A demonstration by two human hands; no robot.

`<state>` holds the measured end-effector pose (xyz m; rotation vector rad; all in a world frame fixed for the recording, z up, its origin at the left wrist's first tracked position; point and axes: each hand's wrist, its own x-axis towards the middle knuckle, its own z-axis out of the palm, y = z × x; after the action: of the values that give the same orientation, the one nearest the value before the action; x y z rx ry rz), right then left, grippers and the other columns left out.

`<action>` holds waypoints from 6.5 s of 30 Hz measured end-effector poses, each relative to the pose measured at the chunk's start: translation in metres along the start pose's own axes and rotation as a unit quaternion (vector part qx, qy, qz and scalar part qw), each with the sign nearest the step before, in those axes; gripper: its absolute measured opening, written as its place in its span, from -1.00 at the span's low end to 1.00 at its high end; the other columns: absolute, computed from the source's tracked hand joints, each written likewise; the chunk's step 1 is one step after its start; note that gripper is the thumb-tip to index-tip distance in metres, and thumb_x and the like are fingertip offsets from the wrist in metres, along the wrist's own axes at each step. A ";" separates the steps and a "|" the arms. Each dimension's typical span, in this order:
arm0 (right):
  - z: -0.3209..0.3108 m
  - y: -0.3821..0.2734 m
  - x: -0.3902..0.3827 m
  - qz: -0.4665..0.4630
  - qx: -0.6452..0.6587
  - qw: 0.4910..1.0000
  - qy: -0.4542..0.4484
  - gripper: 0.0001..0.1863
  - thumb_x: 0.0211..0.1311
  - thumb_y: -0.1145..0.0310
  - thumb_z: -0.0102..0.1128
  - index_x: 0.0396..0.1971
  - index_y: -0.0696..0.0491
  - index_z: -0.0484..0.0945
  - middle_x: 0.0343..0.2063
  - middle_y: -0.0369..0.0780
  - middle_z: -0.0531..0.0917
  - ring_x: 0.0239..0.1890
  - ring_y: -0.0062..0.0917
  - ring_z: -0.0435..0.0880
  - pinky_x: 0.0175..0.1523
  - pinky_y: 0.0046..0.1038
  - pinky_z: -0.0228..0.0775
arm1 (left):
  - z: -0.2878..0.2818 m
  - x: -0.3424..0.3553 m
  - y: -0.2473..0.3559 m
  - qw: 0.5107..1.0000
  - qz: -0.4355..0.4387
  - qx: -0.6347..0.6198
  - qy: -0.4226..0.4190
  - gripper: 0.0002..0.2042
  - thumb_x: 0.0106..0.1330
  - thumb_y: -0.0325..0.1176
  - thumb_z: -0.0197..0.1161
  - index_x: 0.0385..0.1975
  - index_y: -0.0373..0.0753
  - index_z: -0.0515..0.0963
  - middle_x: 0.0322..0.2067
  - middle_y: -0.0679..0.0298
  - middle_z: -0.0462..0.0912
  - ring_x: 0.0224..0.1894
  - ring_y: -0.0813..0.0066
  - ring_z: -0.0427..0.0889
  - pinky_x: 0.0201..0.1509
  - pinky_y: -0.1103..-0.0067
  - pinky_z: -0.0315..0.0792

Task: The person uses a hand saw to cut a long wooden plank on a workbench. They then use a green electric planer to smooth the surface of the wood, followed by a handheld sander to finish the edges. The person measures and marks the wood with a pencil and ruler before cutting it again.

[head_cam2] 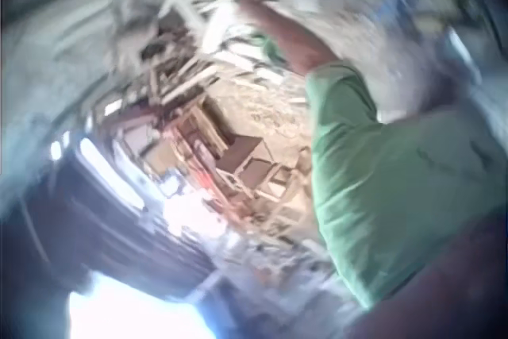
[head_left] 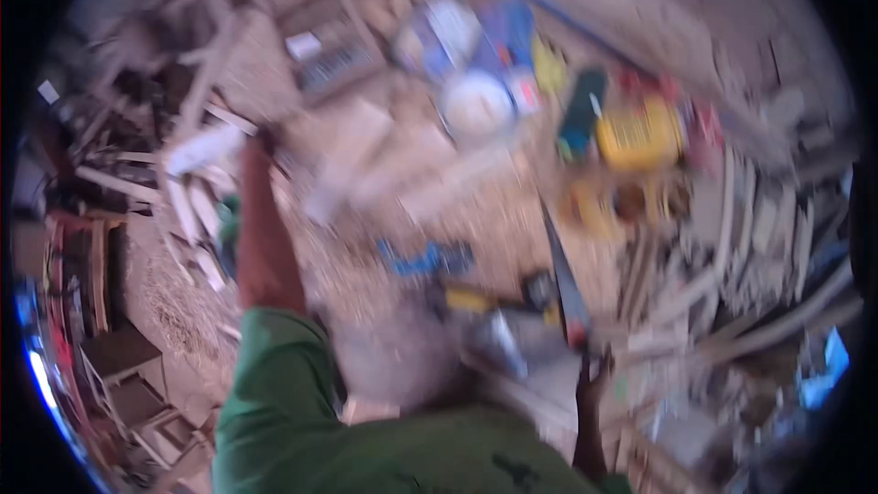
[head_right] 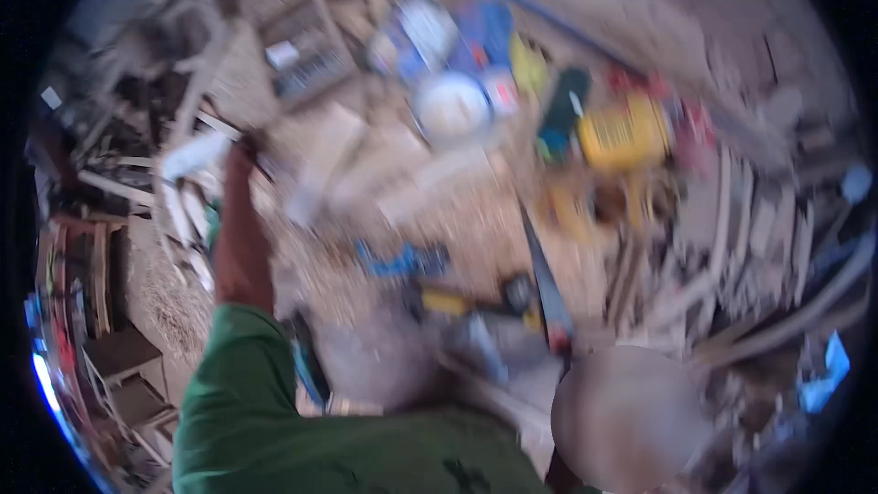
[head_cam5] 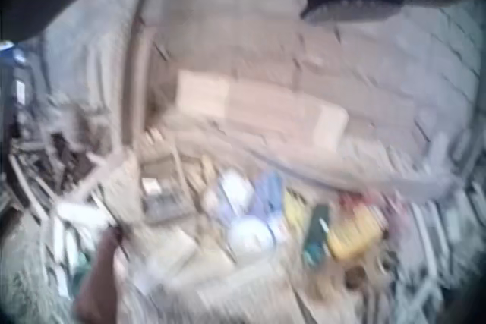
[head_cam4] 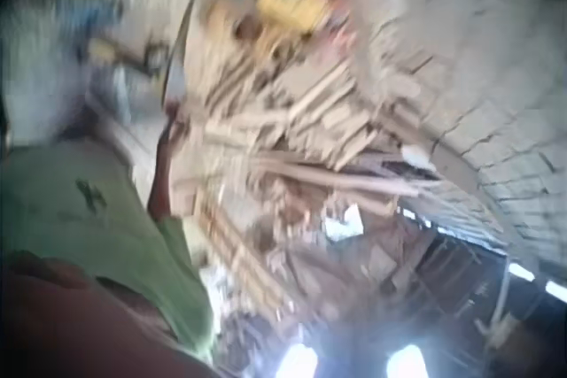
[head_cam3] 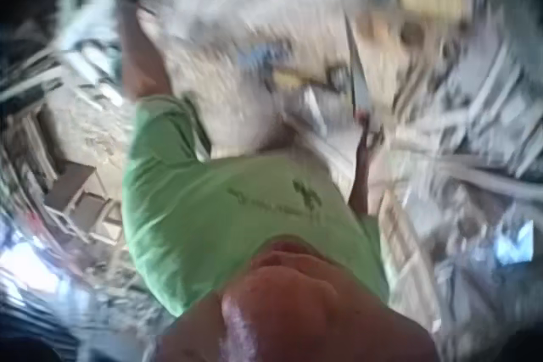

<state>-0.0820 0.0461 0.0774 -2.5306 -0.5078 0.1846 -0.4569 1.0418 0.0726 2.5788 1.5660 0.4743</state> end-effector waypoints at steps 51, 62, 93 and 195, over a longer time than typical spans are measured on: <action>-0.153 0.111 -0.475 0.329 0.172 0.916 0.155 -0.63 0.43 0.20 0.44 0.11 0.09 0.77 -0.37 -0.13 0.67 -0.36 -0.39 0.65 -0.22 -0.28 0.47 | -0.030 -0.728 0.526 0.844 0.475 0.020 -0.248 -0.66 0.34 -0.41 0.28 0.11 -0.15 0.68 0.14 0.09 0.65 0.20 0.02 0.64 0.27 0.13 0.53; -0.114 0.078 -0.392 0.275 0.304 0.910 0.064 -0.69 0.42 0.27 0.44 0.01 0.15 0.79 -0.47 -0.40 0.56 -0.41 -0.72 0.40 -0.30 -0.50 0.28 | -0.017 -0.738 0.490 0.876 0.462 -0.075 -0.115 -0.57 0.28 -0.31 0.43 0.19 -0.01 0.70 0.08 0.14 0.58 0.24 0.03 0.52 0.29 0.10 0.45; 0.006 -0.024 -0.264 0.090 0.384 0.919 0.012 -0.59 0.47 0.43 0.40 0.26 0.13 0.63 0.00 -0.16 0.72 -0.04 -0.49 0.71 0.08 -0.40 0.59 | -0.048 -0.774 0.525 0.807 0.056 -0.512 -0.290 -0.63 0.52 -0.54 0.23 0.29 -0.27 0.66 -0.01 0.08 0.77 0.05 0.14 0.74 0.24 0.37 0.58; -0.024 0.079 -0.199 0.144 0.203 0.968 0.022 -0.69 0.64 0.30 0.22 0.22 0.11 0.61 -0.21 -0.03 0.82 -0.19 -0.19 0.85 -0.10 -0.23 0.66 | 0.019 -0.709 0.557 0.849 0.430 -0.257 -0.170 -0.54 0.19 -0.22 0.55 0.14 -0.04 0.73 -0.03 0.26 0.70 0.04 0.16 0.66 0.13 0.25 0.48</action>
<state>-0.2346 -0.1058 0.0597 -2.1867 -0.0666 0.3051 -0.2805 0.1584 0.0303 2.5585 0.0677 0.3739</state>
